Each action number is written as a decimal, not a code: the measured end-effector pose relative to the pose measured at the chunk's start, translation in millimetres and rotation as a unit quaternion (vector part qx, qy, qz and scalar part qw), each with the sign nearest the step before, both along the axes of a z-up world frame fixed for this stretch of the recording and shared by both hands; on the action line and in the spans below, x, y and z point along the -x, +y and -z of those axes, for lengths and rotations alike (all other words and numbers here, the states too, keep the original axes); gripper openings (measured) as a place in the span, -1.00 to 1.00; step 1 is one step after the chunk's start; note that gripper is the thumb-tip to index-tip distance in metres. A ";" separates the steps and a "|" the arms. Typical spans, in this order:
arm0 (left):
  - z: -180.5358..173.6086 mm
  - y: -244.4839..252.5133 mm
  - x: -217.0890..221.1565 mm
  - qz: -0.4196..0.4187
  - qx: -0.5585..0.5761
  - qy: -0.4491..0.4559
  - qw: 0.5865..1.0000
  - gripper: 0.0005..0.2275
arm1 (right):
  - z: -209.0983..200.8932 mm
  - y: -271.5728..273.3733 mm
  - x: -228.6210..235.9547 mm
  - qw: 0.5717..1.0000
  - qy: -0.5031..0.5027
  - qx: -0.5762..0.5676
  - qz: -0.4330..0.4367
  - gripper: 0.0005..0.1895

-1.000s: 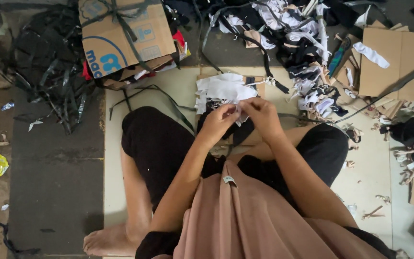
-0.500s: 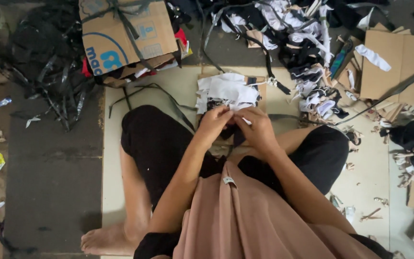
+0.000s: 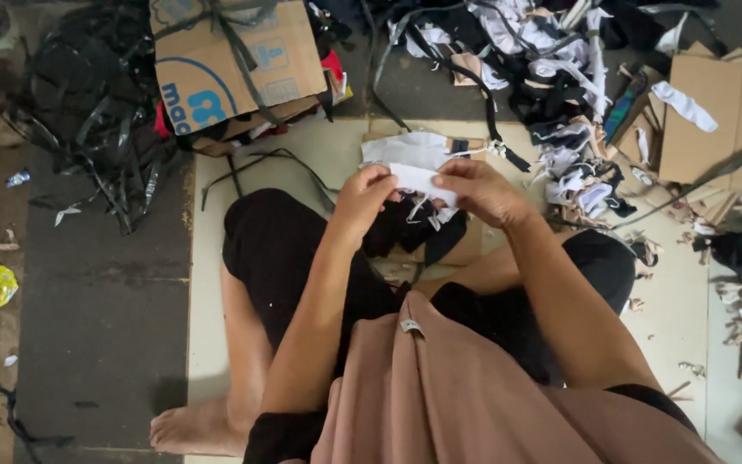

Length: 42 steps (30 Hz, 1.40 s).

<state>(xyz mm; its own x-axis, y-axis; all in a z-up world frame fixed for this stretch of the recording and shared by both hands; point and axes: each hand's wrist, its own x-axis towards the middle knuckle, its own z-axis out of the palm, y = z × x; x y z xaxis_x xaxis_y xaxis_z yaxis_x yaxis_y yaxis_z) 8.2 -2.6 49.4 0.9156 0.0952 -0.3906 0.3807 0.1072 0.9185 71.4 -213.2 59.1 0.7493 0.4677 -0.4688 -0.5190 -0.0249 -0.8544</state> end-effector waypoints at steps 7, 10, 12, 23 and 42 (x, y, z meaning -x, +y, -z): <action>67.2 6.3 -2.0 0.021 -0.209 0.112 0.971 -0.76 | 68.8 -14.4 -21.0 0.974 -0.105 0.201 -0.020 -0.65; 103.0 4.6 -2.9 0.027 -0.272 0.130 0.953 -0.79 | 114.0 -14.5 -17.6 0.893 -0.265 0.361 -0.034 -0.73; 92.5 1.5 -2.1 0.024 -0.299 0.129 0.945 -0.81 | 125.6 -11.1 -5.5 0.826 -0.357 0.435 -0.045 -0.75; 30.2 -44.1 7.1 0.314 -0.478 0.179 0.800 -0.45 | 122.1 25.1 55.3 0.624 -0.475 0.551 -0.285 -0.22; 22.2 -52.0 14.7 0.282 -0.459 0.102 0.836 -0.39 | 125.9 22.9 54.7 0.587 -0.546 0.556 -0.218 -0.25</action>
